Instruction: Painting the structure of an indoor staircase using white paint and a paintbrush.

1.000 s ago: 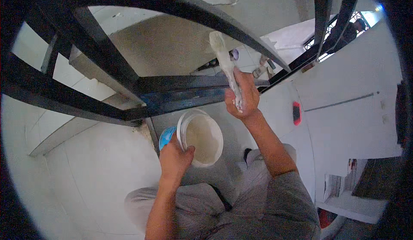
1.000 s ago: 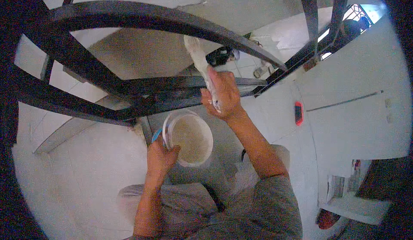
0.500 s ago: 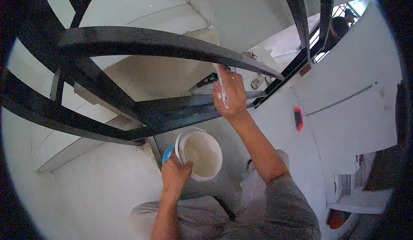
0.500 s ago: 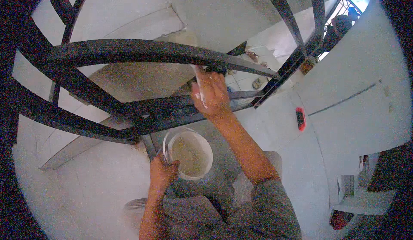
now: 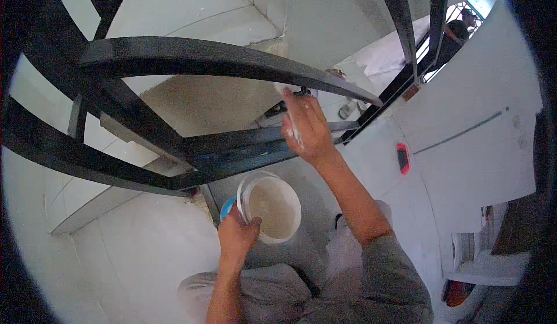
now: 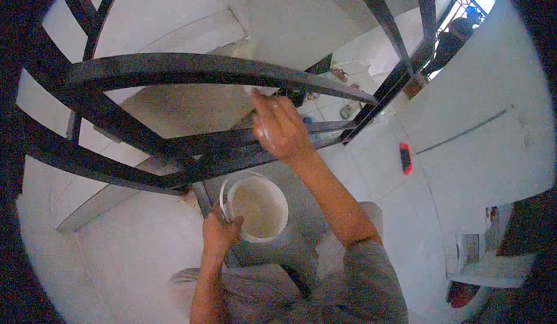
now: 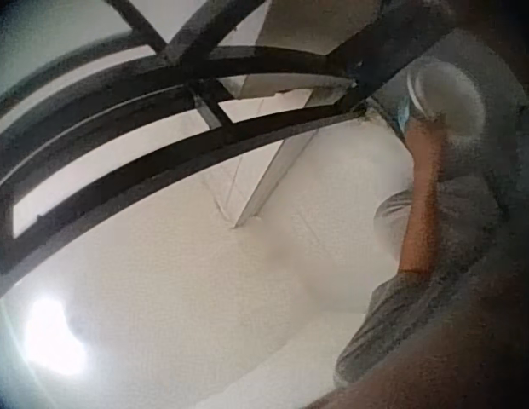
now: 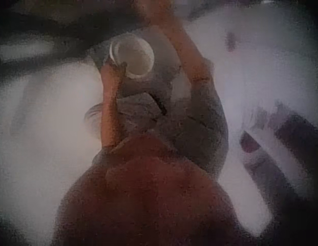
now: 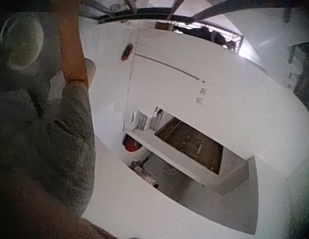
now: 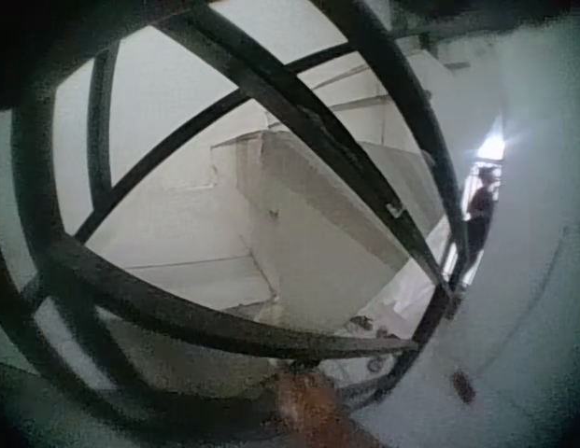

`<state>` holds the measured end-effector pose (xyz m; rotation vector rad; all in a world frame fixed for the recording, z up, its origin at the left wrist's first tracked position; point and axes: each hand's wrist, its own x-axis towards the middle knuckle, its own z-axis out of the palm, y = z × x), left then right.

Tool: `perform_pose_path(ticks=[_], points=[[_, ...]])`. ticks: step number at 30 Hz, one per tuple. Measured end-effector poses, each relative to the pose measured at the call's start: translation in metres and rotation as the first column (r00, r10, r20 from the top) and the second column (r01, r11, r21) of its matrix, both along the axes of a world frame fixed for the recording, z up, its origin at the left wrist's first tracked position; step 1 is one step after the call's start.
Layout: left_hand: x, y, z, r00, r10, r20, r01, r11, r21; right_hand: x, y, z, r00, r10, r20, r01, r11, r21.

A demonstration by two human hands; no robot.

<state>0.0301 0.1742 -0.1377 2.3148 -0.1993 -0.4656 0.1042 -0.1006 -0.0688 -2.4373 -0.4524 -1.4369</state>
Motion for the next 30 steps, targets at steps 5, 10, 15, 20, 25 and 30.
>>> perform_pose_path(ticks=[5, 10, 15, 20, 25, 30], points=[[-0.001, -0.005, 0.010, 0.996, -0.026, 0.085, 0.029, 0.999, -0.032, -0.005, -0.016, -0.016, 0.999, -0.042, 0.015, 0.040, 0.994, 0.098], [0.002, -0.005, 0.015, 0.996, 0.008, -0.088, -0.006, 1.000, 0.022, -0.013, 0.013, -0.008, 0.993, 0.118, 0.033, -0.121, 0.983, 0.135], [-0.001, 0.001, 0.003, 0.982, -0.043, 0.183, 0.045, 0.999, -0.007, -0.005, 0.023, 0.018, 0.993, 0.110, 0.034, -0.113, 0.990, 0.083], [0.002, -0.005, 0.007, 0.998, 0.006, -0.070, -0.007, 1.000, -0.014, 0.004, -0.002, 0.003, 0.996, -0.078, 0.033, 0.077, 0.997, 0.028], [0.001, -0.006, 0.015, 0.999, -0.029, 0.022, 0.029, 0.999, 0.027, -0.007, 0.013, -0.003, 0.999, -0.024, 0.025, 0.019, 0.980, 0.200], [0.001, -0.010, 0.019, 1.000, -0.023, 0.016, 0.023, 0.999, 0.037, -0.008, 0.007, 0.015, 0.995, 0.081, 0.064, -0.083, 0.996, 0.029]])
